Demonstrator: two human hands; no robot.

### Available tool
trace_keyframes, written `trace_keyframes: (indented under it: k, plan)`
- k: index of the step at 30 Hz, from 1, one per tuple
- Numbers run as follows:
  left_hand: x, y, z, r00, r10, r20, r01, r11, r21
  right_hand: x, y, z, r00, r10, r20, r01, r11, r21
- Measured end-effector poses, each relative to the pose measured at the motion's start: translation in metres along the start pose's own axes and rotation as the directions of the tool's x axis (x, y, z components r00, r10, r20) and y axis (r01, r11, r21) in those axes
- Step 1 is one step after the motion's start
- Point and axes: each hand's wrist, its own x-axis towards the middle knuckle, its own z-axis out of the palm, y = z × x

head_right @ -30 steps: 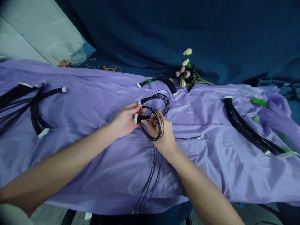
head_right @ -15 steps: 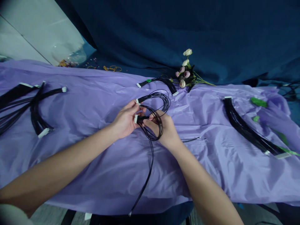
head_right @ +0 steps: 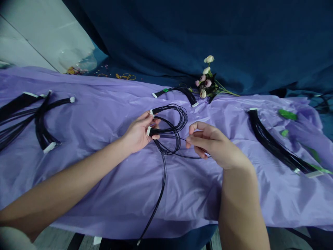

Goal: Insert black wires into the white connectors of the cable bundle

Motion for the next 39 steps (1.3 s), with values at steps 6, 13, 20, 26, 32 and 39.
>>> trace_keyframes:
  k: [6,13,20,26,32,39]
  plan:
    - [0.000,0.002,0.000,1.000,-0.019,0.020,0.020,1.000,-0.021,-0.013,-0.001,-0.012,0.988,-0.106,0.111,0.085,0.981,0.177]
    - [0.000,0.003,-0.001,0.996,-0.069,0.060,0.072,0.997,-0.039,-0.013,0.010,-0.013,0.950,-0.311,0.005,0.305,0.935,0.182]
    - [0.000,-0.001,-0.002,0.995,-0.037,0.098,0.039,0.999,-0.014,0.012,0.007,0.010,0.789,-0.428,-0.440,0.511,0.855,0.085]
    - [-0.002,-0.003,-0.002,0.994,-0.026,0.110,0.023,0.999,0.024,0.014,0.002,0.020,0.716,-0.532,-0.451,0.598,0.802,0.003]
    - [-0.003,-0.002,-0.001,0.993,-0.038,0.113,0.031,0.997,0.066,0.018,0.008,0.033,0.742,-0.525,-0.416,0.609,0.787,0.093]
    - [-0.003,0.000,-0.001,0.978,-0.121,0.171,0.110,0.991,0.071,0.027,0.022,0.039,0.559,-0.673,-0.484,0.463,0.738,-0.492]
